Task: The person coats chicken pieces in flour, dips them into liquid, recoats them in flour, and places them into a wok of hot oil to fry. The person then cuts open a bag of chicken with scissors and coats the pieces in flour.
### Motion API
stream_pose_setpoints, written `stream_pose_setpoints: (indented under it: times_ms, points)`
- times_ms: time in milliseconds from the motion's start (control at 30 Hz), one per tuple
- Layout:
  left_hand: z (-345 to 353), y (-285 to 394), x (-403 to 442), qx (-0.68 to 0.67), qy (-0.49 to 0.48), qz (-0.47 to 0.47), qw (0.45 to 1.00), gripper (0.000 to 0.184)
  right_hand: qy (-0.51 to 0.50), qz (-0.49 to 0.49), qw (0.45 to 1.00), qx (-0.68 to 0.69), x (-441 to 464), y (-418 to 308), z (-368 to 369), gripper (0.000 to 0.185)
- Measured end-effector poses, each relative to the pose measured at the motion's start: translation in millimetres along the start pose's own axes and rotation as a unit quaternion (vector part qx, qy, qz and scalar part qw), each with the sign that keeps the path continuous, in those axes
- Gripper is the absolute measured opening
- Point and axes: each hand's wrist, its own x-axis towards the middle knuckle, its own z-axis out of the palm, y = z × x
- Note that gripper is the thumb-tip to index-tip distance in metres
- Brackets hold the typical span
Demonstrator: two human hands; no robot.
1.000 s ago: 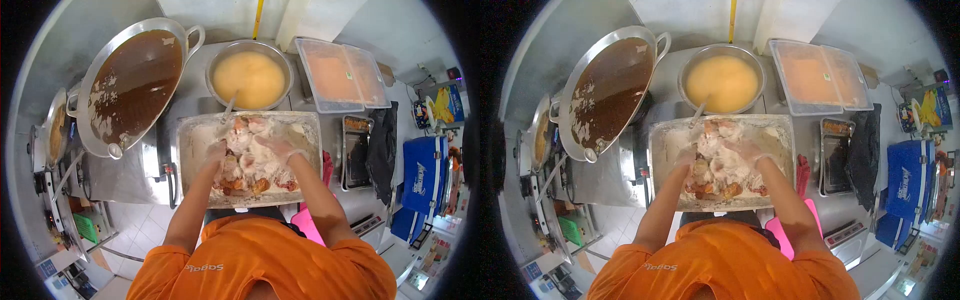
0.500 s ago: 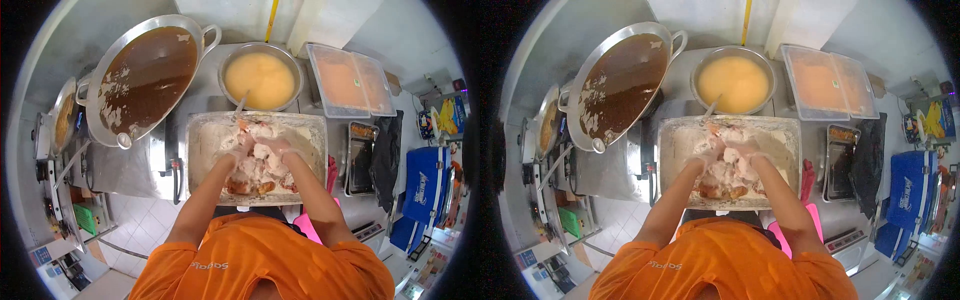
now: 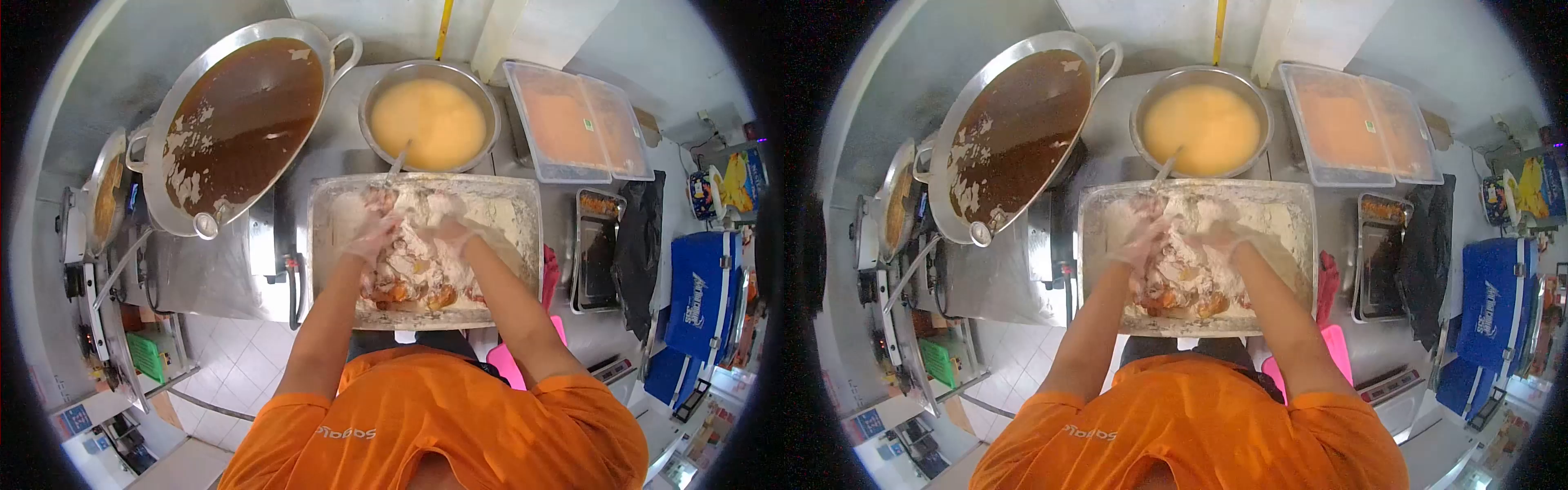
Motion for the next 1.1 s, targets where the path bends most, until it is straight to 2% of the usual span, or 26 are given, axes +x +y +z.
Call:
stream_pose_setpoints:
  times_ms: [67, 133, 167, 233, 267, 300, 333, 367, 400, 433, 467, 500, 533, 567, 600, 667, 733, 767, 833, 867, 900, 933, 1000, 1033, 1067, 1100]
  points:
    - [-2, -20, 28, 0.256, -0.025, 0.019, 0.966, 0.066, -0.08, -0.122, 0.947, -0.287, 18, -13, -2, 0.064]
    - [-9, -12, 20, 0.367, 0.027, 0.044, 0.929, 0.064, -0.091, -0.175, 0.918, -0.343, 16, -2, -10, 0.068]
    - [-13, -1, 7, 0.387, 0.071, 0.057, 0.917, 0.073, -0.066, -0.169, 0.948, -0.261, 1, 21, -19, 0.069]
    - [-29, 46, -55, 0.366, -0.019, -0.04, 0.93, 0.068, -0.033, -0.064, 0.979, -0.191, -70, 16, -43, 0.074]
    - [-41, 10, -46, 0.402, -0.078, -0.03, 0.912, 0.065, -0.035, -0.001, 0.977, -0.21, -96, 20, -50, 0.076]
    - [-34, -28, -37, 0.263, 0.001, -0.094, 0.96, 0.062, -0.039, 0.062, 0.971, -0.229, -121, 24, -58, 0.078]
    - [-22, -69, -28, 0.116, 0.079, -0.154, 0.978, 0.058, -0.087, 0.005, 0.955, -0.283, -97, 56, -54, 0.078]
    - [-15, -82, -30, -0.035, 0.085, -0.171, 0.981, 0.055, -0.128, -0.056, 0.933, -0.331, -73, 89, -50, 0.078]
    - [-8, -95, -32, -0.183, 0.098, -0.188, 0.96, 0.051, -0.197, -0.201, 0.875, -0.393, -49, 114, -44, 0.08]
    - [-4, -95, -32, -0.323, 0.041, -0.156, 0.933, 0.048, -0.216, -0.207, 0.892, -0.34, -51, 110, -40, 0.08]
    - [2, -95, -31, -0.386, 0.003, -0.141, 0.912, 0.045, -0.236, -0.212, 0.904, -0.285, -52, 106, -35, 0.08]
    - [8, -95, -29, -0.445, -0.036, -0.132, 0.885, 0.043, -0.205, -0.072, 0.97, -0.112, -82, 67, -23, 0.079]
    - [16, -94, -17, -0.438, -0.054, -0.138, 0.887, 0.043, -0.193, 0.003, 0.981, -0.013, -90, 49, -17, 0.078]
    - [20, -100, 0, -0.394, -0.037, -0.132, 0.909, 0.05, -0.166, 0.075, 0.979, 0.089, -98, 32, -12, 0.077]
    - [25, -107, 17, -0.348, -0.02, -0.128, 0.928, 0.06, -0.172, 0.079, 0.976, 0.11, -96, 28, -9, 0.077]
    - [32, -76, 3, -0.26, -0.001, -0.152, 0.953, 0.066, -0.101, 0.021, 0.991, 0.091, -83, 19, -1, 0.076]
    - [52, -155, 63, -0.048, 0.047, -0.045, 0.997, 0.072, -0.045, -0.003, 0.996, 0.075, -81, -2, -1, 0.079]
    - [61, -192, 92, 0.062, 0.087, -0.002, 0.994, 0.075, -0.024, 0.002, 0.997, 0.073, -88, -18, -6, 0.082]
    - [80, -222, 136, 0.252, 0.126, -0.19, 0.941, 0.072, 0.002, -0.017, 0.998, -0.059, -118, -49, -22, 0.072]
    - [79, -167, 73, 0.253, 0.241, -0.08, 0.934, 0.064, 0.018, -0.027, 0.992, -0.124, -127, -56, -26, 0.067]
    - [77, -95, -4, 0.268, 0.343, 0.031, 0.9, 0.055, 0.116, -0.175, 0.962, -0.176, -104, -25, -27, 0.063]
    - [68, -64, -30, 0.179, 0.366, 0.056, 0.912, 0.055, 0.211, -0.317, 0.898, -0.222, -61, 31, -26, 0.058]
    - [42, -59, -31, -0.09, 0.319, 0.068, 0.941, 0.057, 0.231, -0.323, 0.914, -0.079, -39, 52, -38, 0.051]
    - [32, -59, -22, -0.223, 0.274, 0.075, 0.933, 0.058, 0.143, -0.175, 0.967, 0.115, -47, 47, -45, 0.049]
    - [28, -60, -13, -0.326, 0.235, 0.079, 0.912, 0.059, 0.047, -0.015, 0.952, 0.302, -54, 41, -49, 0.048]
    - [25, -57, -4, -0.36, 0.198, 0.086, 0.908, 0.06, 0.049, -0.033, 0.95, 0.306, -52, 44, -46, 0.048]
